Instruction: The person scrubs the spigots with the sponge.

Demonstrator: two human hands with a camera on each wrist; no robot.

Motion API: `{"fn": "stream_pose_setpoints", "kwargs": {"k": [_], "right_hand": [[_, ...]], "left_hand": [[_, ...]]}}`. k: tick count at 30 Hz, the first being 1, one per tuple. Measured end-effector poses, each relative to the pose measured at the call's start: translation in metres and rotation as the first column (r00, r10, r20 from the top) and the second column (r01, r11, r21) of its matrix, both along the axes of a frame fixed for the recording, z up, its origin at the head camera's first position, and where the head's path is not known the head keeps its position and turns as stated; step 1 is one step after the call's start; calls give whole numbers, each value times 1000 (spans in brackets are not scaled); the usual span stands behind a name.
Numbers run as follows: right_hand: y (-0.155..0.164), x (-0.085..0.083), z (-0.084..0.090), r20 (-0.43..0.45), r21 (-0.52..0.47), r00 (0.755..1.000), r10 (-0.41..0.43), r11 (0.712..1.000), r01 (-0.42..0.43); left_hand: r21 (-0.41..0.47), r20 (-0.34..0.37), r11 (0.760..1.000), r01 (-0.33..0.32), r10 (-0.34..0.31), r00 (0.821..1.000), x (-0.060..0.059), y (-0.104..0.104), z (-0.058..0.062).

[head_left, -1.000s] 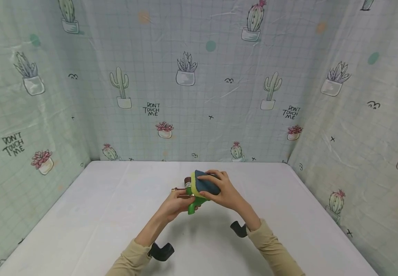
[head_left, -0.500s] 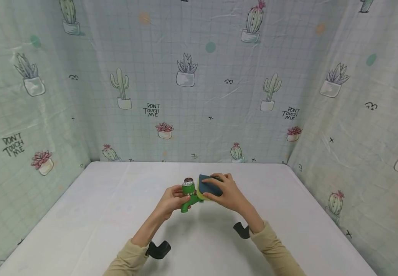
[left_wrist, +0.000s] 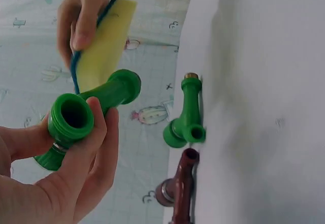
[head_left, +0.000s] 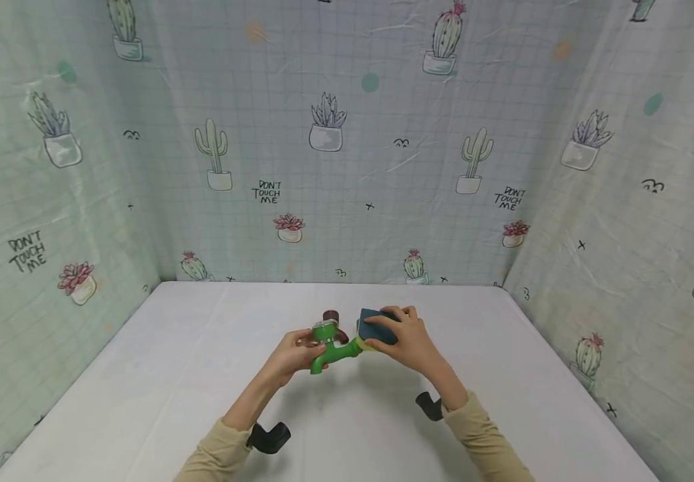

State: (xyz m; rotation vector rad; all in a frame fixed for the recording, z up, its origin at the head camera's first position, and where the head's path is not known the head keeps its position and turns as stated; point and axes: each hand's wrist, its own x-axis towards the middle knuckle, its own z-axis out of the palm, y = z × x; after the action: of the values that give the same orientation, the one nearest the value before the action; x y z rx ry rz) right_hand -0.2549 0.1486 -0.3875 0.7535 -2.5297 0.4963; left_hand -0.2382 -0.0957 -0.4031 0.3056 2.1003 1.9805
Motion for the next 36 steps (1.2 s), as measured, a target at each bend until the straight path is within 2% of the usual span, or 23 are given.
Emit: {"fn": "stream_pose_setpoints", "kwargs": {"k": [3, 5, 10, 14, 17, 21, 23, 26, 29, 36], "right_hand": [[10, 0, 0, 69, -72, 998, -11, 997, 16], [17, 0, -1, 132, -104, 991, -17, 994, 31], [36, 2, -11, 276, -119, 961, -37, 990, 72], [51, 2, -19, 315, -97, 948, -41, 992, 76], [60, 2, -22, 343, -71, 938, -56, 994, 85], [68, 2, -25, 363, -46, 930, -57, 996, 79], [72, 2, -24, 355, -44, 933, -56, 996, 76], [75, 1, -22, 336, -67, 941, -46, 995, 73], [76, 0, -18, 326, -77, 944, -44, 994, 73], [74, -4, -11, 351, -63, 936, -43, 996, 70]], "left_hand": [[-6, 42, 1000, 31, -30, 999, -4, -8, -5], [-6, 94, 999, 45, -44, 995, -6, -13, -9], [-27, 241, 999, 34, -26, 970, -14, -17, -20], [-13, 294, 998, 60, -53, 954, -21, -19, -31], [30, 357, 996, 82, -87, 930, -27, -20, -38], [134, 452, 986, 100, -151, 879, -34, -17, -45], [164, 472, 981, 101, -168, 866, -38, -15, -46], [137, 469, 987, 85, -140, 872, -44, -11, -46], [72, 452, 996, 51, -78, 889, -48, -7, -44], [-33, 412, 999, 13, 2, 911, -50, -2, -41]]}}
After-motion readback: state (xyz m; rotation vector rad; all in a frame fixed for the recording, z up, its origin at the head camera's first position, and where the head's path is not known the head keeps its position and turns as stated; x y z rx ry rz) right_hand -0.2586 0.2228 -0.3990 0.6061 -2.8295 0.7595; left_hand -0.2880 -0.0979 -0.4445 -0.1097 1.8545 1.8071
